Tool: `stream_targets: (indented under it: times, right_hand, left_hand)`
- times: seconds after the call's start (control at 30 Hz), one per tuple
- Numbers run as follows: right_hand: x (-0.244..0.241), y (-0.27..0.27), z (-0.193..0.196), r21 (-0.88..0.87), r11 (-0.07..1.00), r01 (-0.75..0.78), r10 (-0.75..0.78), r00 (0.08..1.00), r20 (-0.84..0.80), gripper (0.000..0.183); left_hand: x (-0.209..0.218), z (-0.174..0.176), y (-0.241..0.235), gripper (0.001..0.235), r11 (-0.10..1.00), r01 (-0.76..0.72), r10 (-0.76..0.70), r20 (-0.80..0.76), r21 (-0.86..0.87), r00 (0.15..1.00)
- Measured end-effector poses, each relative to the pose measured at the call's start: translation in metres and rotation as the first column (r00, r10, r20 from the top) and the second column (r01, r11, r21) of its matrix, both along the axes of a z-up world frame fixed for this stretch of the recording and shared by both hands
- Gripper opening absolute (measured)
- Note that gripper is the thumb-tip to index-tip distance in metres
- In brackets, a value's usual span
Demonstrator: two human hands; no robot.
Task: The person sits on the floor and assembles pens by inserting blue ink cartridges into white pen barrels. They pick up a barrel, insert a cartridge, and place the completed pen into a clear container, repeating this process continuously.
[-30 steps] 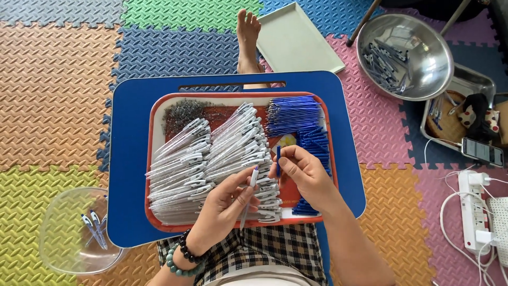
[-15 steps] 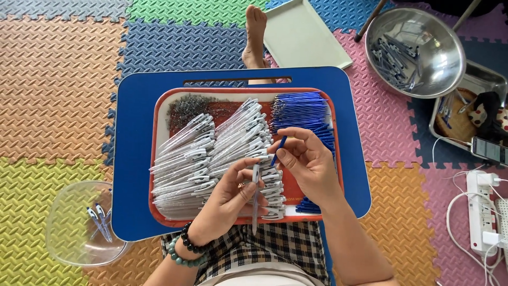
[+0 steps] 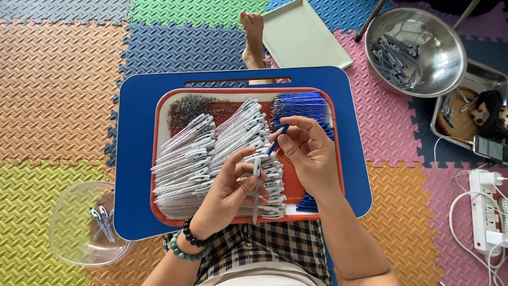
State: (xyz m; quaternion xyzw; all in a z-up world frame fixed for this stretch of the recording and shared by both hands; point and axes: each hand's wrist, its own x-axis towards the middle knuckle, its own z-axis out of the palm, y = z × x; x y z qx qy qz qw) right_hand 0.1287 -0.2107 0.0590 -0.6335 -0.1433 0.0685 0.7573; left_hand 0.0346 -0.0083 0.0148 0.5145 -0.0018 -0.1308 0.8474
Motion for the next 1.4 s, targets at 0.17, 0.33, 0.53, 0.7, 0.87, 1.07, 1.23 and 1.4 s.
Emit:
stream_targets:
  times: [0.17, 0.33, 0.53, 0.7, 0.87, 1.07, 1.23, 1.4]
  right_hand:
    - [-0.001, 0.002, -0.008, -0.006, 1.0, -0.03, 0.03, 0.999, 0.02, 0.035]
    - [-0.001, 0.003, -0.016, -0.008, 0.995, -0.096, 0.096, 0.994, 0.059, 0.036]
    - [0.005, -0.001, -0.021, 0.039, 0.987, -0.156, 0.156, 0.988, 0.003, 0.026]
    - [0.013, -0.005, -0.023, 0.029, 0.979, -0.203, 0.203, 0.979, -0.032, 0.021]
    - [0.014, -0.008, -0.027, -0.011, 0.974, -0.224, 0.223, 0.973, -0.057, 0.016]
    - [0.01, -0.009, -0.026, -0.079, 0.969, -0.236, 0.23, 0.97, -0.073, 0.015]
    - [0.013, -0.02, -0.026, -0.101, 0.992, -0.082, 0.066, 0.987, -0.147, 0.017]
    - [0.013, -0.021, -0.024, -0.128, 0.986, -0.11, 0.09, 0.985, -0.147, 0.017]
  left_hand:
    - [-0.006, -0.006, 0.0, 0.052, 0.993, -0.027, 0.023, 0.039, 0.113, 0.999]
    - [-0.006, -0.002, 0.002, 0.05, 0.982, -0.035, 0.022, 0.072, 0.183, 0.997]
    - [-0.005, 0.002, 0.001, 0.038, 0.989, -0.043, 0.039, 0.026, 0.141, 0.999]
    - [-0.003, 0.004, 0.004, 0.042, 0.993, -0.054, 0.057, -0.02, 0.106, 0.998]
    - [0.0, 0.003, 0.006, 0.041, 0.996, -0.051, 0.053, -0.022, 0.078, 0.998]
    - [-0.001, 0.002, 0.007, 0.041, 0.984, -0.059, 0.063, -0.013, 0.168, 0.998]
    - [-0.008, 0.011, 0.012, 0.036, 0.875, -0.09, 0.098, 0.007, 0.475, 0.995]
    - [-0.01, 0.011, 0.014, 0.034, 0.875, -0.102, 0.116, -0.002, 0.474, 0.993]
